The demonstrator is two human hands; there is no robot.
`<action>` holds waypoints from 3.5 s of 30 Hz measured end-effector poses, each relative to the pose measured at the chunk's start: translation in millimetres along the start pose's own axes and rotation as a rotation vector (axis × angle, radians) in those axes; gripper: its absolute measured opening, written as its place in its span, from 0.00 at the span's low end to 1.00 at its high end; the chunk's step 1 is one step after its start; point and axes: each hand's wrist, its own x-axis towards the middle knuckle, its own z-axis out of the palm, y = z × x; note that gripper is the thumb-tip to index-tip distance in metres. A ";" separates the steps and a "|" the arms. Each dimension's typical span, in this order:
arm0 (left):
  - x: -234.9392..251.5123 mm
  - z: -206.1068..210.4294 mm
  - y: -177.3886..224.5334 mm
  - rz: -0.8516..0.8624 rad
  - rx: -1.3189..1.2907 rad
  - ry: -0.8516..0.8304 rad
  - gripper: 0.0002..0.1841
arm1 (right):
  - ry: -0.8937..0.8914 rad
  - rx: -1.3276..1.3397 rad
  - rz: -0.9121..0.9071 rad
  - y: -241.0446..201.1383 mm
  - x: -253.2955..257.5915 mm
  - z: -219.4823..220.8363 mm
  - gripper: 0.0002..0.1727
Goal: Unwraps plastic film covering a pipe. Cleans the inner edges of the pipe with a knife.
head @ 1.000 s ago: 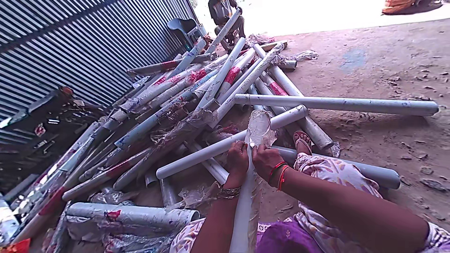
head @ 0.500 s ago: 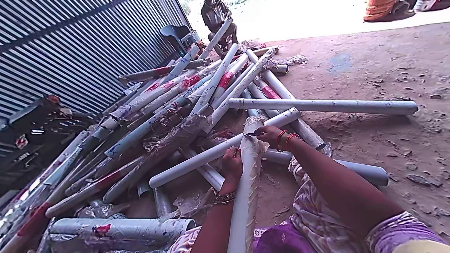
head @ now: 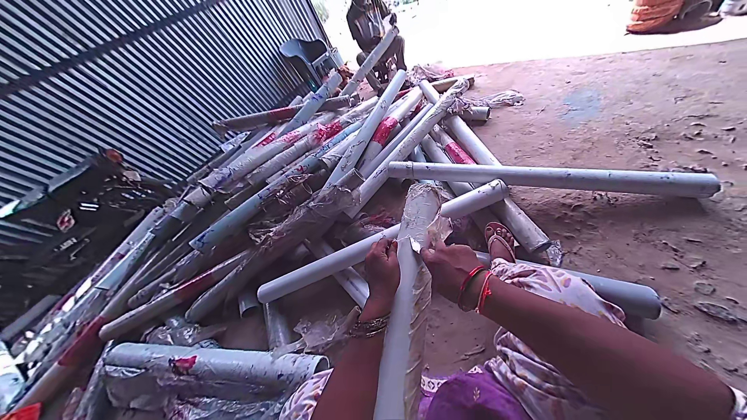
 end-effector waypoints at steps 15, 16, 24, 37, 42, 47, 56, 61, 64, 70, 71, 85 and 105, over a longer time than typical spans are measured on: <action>-3.6 -11.4 -5.0 0.007 -0.052 0.019 0.11 | 0.414 0.634 0.215 82.6 65.8 -6.0 0.23; -2.5 -13.7 -5.9 -0.007 -0.067 0.022 0.11 | 0.436 0.670 0.130 78.2 60.2 -1.6 0.23; -2.8 -22.7 -8.9 -0.044 -0.117 0.065 0.11 | 0.188 0.259 -0.104 18.0 12.7 15.9 0.23; -9.5 -16.7 -13.7 -0.006 -0.104 0.079 0.11 | 0.577 -0.004 -0.492 72.5 69.9 6.7 0.27; -12.5 -12.3 -8.8 0.031 -0.117 0.106 0.11 | 0.589 -0.038 -0.110 110.1 96.3 -28.1 0.28; -10.4 -11.9 -9.1 -0.004 -0.162 0.110 0.10 | 0.663 0.137 -0.249 108.2 71.5 -29.9 0.21; -12.3 -10.0 -4.7 -0.003 -0.160 0.124 0.11 | 0.671 -0.013 -0.195 123.8 89.1 -27.7 0.25; -9.0 -13.2 -10.3 -0.056 -0.212 0.132 0.11 | 0.664 0.108 -0.380 106.5 64.6 -15.5 0.18; -7.0 -14.5 -10.1 -0.060 -0.230 0.133 0.11 | 0.606 0.027 -0.557 88.2 70.7 1.9 0.22; -16.1 -9.7 -10.9 -0.017 -0.224 0.101 0.12 | 0.634 0.079 -0.106 117.5 95.7 -14.2 0.24; -17.7 -9.4 -10.8 -0.020 -0.211 0.084 0.13 | 0.612 0.102 -0.089 114.5 90.9 -14.7 0.23; -19.1 -8.9 -0.4 -0.012 -0.106 0.000 0.16 | 0.411 0.048 -0.056 68.1 77.2 5.1 0.25; -24.7 0.5 -6.8 0.135 -0.149 0.193 0.16 | 0.322 -0.172 -0.068 12.3 54.7 32.4 0.28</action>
